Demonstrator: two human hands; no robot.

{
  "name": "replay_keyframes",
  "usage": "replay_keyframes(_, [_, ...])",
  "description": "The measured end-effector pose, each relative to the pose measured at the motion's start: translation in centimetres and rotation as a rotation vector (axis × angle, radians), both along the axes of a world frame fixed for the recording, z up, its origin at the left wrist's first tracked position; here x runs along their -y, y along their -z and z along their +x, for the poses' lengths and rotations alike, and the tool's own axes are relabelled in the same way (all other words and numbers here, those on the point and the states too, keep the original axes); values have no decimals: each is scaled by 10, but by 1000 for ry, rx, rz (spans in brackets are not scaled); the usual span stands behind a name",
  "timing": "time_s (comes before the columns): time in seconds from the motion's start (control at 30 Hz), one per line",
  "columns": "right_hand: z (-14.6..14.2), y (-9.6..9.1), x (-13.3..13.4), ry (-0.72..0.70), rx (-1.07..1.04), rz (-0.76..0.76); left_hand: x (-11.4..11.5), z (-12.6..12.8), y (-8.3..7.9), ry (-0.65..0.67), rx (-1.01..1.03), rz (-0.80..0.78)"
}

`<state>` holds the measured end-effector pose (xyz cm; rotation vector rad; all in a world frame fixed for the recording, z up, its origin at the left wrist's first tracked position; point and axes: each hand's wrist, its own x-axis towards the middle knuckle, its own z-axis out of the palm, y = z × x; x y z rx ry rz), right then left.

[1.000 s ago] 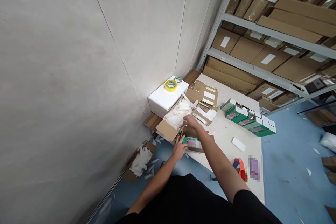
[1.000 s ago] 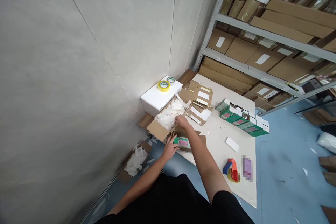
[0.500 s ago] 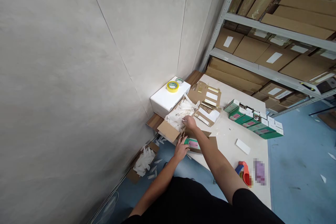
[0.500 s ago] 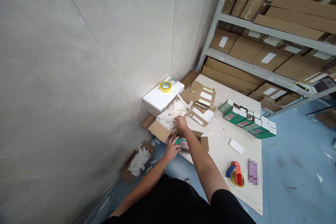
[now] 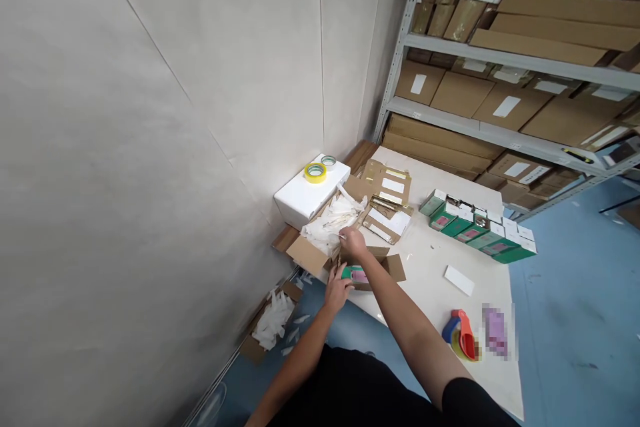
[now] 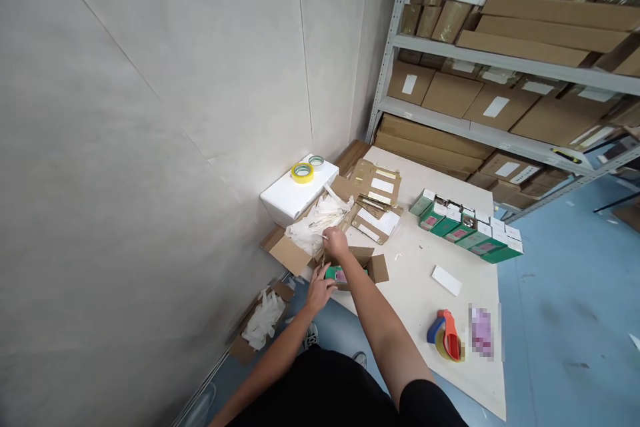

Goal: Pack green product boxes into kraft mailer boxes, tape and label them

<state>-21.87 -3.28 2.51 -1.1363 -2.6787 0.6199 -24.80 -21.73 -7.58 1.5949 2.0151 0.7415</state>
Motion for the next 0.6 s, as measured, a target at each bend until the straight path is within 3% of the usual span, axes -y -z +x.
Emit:
replay_keyframes(0.33, [13, -8, -23, 166, -109, 153, -2, -7, 0, -4, -27, 24])
replay_keyframes(0.6, [-8, -18, -60, 314, -177, 147, -10, -17, 8, 45, 47, 11])
